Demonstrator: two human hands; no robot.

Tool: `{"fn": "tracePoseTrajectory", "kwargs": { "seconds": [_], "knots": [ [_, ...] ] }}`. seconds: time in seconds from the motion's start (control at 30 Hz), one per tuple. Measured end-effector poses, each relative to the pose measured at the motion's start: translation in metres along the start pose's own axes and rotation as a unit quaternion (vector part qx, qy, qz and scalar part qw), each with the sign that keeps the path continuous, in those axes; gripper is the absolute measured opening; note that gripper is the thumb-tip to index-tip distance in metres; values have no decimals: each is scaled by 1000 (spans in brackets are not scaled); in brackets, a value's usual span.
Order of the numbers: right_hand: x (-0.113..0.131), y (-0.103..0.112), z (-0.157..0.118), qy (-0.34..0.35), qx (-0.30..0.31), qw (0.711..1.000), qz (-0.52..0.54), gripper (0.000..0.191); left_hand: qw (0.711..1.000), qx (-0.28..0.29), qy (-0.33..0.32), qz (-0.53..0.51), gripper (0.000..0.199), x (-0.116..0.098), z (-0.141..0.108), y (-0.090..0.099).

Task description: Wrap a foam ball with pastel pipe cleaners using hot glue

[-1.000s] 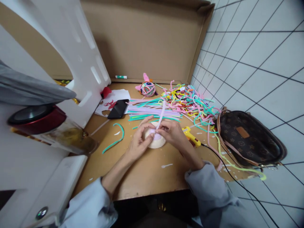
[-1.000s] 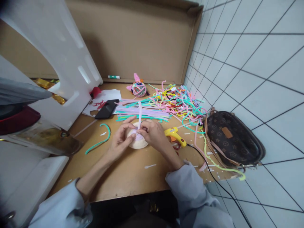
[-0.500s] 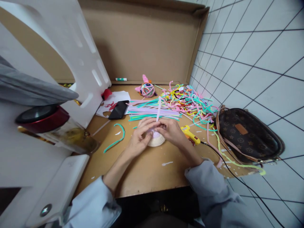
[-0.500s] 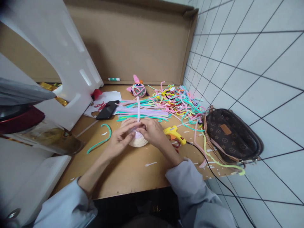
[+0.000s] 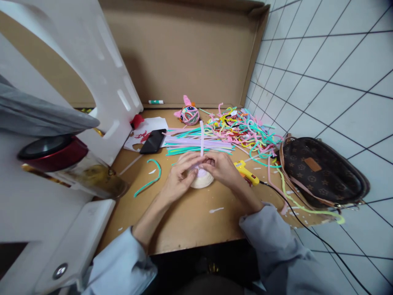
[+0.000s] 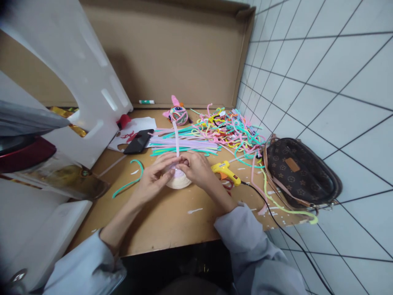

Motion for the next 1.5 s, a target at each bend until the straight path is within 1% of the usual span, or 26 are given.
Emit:
{"fn": "tracePoseTrajectory", "kwargs": {
  "seconds": [0.2,0.43,0.7,0.8,0.9,0.97,1.07,1.13,1.2,1.27,1.33,1.37,1.5],
  "knots": [
    [-3,1,1,-16,-10,1000,14,9,999,-31,11,19,32,-1,1,4],
    [-4,1,0,-32,5,998,45,8,996,-64,19,55,30,-2,0,8],
    [-6,0,0,-44,16,997,54,7,991,-89,-1,99,25,-8,1,11],
    [-6,-1,0,-42,19,997,59,7,990,-101,2,100,24,-9,0,12],
    [-5,-1,-1,-36,18,998,58,7,990,-99,9,103,23,-8,-2,12],
    [-4,0,-1,-33,11,998,49,7,989,-96,-1,108,22,-8,-2,12],
    [-3,1,0,-36,3,999,40,7,984,-105,-36,143,22,-9,-1,14],
    [-4,1,0,-41,5,998,42,8,972,-121,-72,190,22,-12,3,17],
    [-4,0,0,-40,8,998,45,9,954,-127,-119,245,20,-17,7,20],
    [-5,0,0,-33,6,998,47,9,942,-89,-149,289,19,-18,13,18],
    [-5,0,0,-31,2,998,47,9,938,-37,-159,306,21,-17,17,15],
    [-6,0,0,-34,0,998,47,9,937,-21,-162,310,21,-17,19,15],
    [-8,-1,0,-43,5,997,59,8,931,4,-173,322,17,-16,22,16]
  ]
}}
Point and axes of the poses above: each hand's wrist, its own z-axis towards the middle knuckle, its own y-axis out of the back of the hand, x = y × z, the point moved 6 cm from there along z, towards the middle knuckle, and after that the axes turned 12 degrees about -x, right-handed, at the moved point
